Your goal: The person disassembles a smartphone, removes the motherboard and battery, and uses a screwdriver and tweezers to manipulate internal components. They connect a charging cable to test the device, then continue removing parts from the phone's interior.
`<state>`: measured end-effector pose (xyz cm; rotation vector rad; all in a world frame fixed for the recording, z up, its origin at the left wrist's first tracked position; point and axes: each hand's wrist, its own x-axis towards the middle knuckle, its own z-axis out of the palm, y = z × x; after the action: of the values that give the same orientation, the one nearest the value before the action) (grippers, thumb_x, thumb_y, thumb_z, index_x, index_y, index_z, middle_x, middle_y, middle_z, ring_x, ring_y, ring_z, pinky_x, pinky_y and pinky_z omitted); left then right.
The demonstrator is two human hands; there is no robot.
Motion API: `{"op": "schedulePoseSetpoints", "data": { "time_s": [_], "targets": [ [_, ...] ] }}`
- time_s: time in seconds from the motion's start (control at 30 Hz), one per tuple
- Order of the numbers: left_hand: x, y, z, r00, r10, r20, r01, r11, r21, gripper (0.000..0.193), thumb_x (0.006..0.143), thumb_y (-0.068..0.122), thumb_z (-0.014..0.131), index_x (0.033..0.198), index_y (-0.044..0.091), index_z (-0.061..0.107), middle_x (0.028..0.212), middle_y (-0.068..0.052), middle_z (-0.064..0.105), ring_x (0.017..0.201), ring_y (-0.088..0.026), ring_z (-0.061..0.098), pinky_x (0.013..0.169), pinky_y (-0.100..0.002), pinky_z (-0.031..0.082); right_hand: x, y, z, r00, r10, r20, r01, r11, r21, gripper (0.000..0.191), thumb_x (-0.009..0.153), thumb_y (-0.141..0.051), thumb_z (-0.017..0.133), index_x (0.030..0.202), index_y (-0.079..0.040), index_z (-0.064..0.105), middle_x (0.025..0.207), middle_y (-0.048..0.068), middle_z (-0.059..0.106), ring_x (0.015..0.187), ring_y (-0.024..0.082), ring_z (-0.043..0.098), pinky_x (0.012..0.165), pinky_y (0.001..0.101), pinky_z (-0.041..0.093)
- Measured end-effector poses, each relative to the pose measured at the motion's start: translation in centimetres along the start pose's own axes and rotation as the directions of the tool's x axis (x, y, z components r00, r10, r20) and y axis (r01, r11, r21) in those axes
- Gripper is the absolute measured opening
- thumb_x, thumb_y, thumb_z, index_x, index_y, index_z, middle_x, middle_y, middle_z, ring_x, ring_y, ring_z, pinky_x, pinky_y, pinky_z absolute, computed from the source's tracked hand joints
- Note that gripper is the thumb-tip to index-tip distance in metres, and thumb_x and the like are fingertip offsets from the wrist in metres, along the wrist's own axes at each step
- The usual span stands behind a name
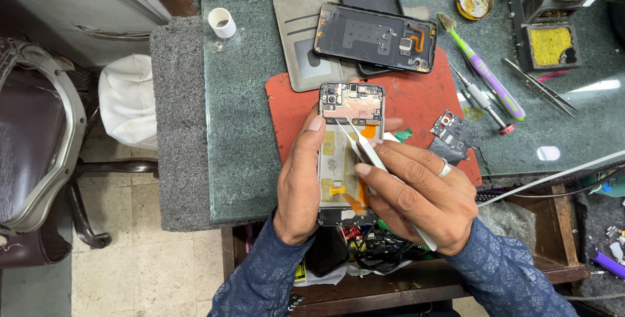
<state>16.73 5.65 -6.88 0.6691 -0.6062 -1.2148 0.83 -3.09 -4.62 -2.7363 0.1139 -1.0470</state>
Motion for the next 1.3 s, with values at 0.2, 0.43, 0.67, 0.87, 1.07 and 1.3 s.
{"op": "schedulePoseSetpoints", "data": {
  "time_s": [0.2,0.43,0.67,0.87,1.07,1.3],
  "targets": [
    [-0.1,0.2,0.2,1.0,-0.025,-0.013,0.025,1.0,-0.015,0.063,0.111,0.038,0.015,0.15,-0.004,0.041,0.139,-0.034,0.06,0.128,-0.04,0.063,0.113,-0.049,0.053,0.0,-0.1,-0.1,1.0,0.009,0.001,-0.009,1.0,0.004,0.038,0.081,0.007,0.08,0.117,0.001,0.069,0.115,0.021,0.07,0.106,0.037,0.073,0.091,0.0409,0.061],
    [0.0,0.2,0.4,0.999,-0.045,-0.024,0.043,0.998,-0.056,0.063,0.11,0.038,0.016,0.152,-0.003,0.039,0.139,-0.034,0.06,0.128,-0.041,0.063,0.112,-0.049,0.052,-0.1,-0.1,-0.3,1.0,0.016,0.016,-0.016,1.0,-0.003,0.039,0.082,0.006,0.081,0.118,0.001,0.068,0.116,0.023,0.069,0.105,0.037,0.073,0.089,0.0408,0.061],
    [-0.1,0.4,0.5,0.997,-0.074,-0.018,0.072,0.994,-0.081,0.064,0.109,0.041,0.017,0.156,0.001,0.036,0.14,-0.033,0.059,0.127,-0.04,0.063,0.109,-0.049,0.053,-0.2,-0.5,-0.9,0.998,0.063,0.013,-0.064,0.998,0.006,0.036,0.082,0.004,0.078,0.116,0.001,0.068,0.115,0.022,0.07,0.105,0.038,0.073,0.088,0.0414,0.062],
    [-0.1,0.3,0.5,0.997,-0.079,-0.006,0.078,0.991,-0.11,0.066,0.109,0.042,0.019,0.164,0.006,0.028,0.142,-0.033,0.058,0.126,-0.038,0.062,0.11,-0.046,0.052,-0.4,-0.8,-0.8,0.993,0.11,-0.051,-0.111,0.994,-0.02,0.03,0.08,0.004,0.074,0.109,-0.004,0.071,0.11,0.018,0.071,0.102,0.034,0.075,0.086,0.0412,0.062],
    [0.2,0.4,0.5,0.997,-0.076,0.017,0.077,0.993,-0.091,0.067,0.109,0.042,0.018,0.164,0.006,0.027,0.143,-0.033,0.057,0.125,-0.038,0.063,0.108,-0.048,0.053,-0.4,-0.6,-0.9,0.994,0.071,-0.078,-0.073,0.997,-0.022,0.027,0.08,0.003,0.072,0.106,-0.002,0.071,0.107,0.019,0.07,0.1,0.035,0.075,0.084,0.04,0.063],
    [0.4,0.6,0.5,0.998,-0.059,0.017,0.06,0.993,-0.103,0.067,0.109,0.042,0.019,0.165,0.006,0.027,0.142,-0.034,0.057,0.127,-0.038,0.063,0.111,-0.048,0.052,-0.2,-0.3,-1.0,0.995,0.067,-0.076,-0.07,0.997,-0.038,0.027,0.078,0.002,0.071,0.105,-0.002,0.072,0.105,0.019,0.071,0.098,0.035,0.075,0.082,0.0404,0.063]
  ]
}}
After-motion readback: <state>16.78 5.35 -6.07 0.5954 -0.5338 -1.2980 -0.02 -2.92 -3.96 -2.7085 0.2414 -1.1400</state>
